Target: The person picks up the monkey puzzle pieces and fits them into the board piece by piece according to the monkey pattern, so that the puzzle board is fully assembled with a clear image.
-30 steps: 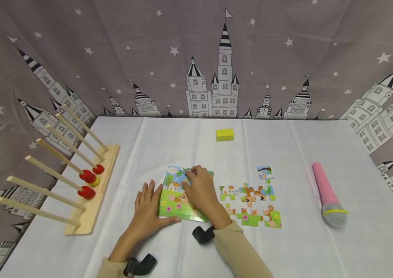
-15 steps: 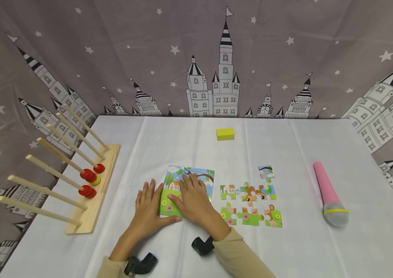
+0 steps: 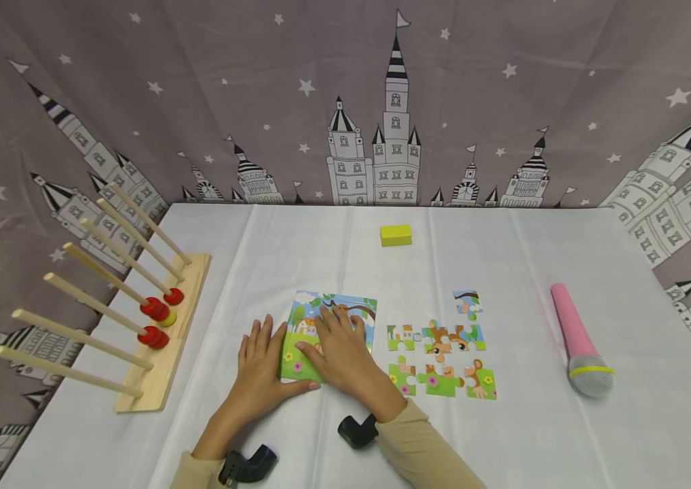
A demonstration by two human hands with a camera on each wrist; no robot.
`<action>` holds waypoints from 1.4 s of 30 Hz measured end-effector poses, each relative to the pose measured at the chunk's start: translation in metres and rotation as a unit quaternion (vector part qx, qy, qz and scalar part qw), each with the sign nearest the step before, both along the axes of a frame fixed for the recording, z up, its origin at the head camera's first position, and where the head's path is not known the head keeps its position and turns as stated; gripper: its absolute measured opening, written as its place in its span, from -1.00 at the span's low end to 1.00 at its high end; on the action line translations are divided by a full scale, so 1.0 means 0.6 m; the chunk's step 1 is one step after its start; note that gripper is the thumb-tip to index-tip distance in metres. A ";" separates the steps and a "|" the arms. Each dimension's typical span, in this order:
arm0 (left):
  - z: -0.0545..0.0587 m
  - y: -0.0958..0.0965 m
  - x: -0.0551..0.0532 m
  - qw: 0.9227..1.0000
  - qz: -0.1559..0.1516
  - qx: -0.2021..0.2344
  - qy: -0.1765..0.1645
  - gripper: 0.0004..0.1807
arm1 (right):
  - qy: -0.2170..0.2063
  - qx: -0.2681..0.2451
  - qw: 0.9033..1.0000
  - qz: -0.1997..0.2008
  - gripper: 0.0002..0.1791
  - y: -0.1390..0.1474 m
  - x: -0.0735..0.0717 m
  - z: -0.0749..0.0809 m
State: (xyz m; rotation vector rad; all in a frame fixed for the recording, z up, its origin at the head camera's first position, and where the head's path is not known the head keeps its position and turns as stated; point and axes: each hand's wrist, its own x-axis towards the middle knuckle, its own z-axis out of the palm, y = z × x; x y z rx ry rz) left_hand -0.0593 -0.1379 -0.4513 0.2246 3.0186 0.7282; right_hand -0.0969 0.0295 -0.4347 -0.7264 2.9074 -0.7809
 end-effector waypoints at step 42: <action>-0.001 0.000 0.003 1.000 0.006 0.024 0.001 0.27 | -0.128 -0.077 0.942 -0.301 -0.35 0.371 -0.056 0.014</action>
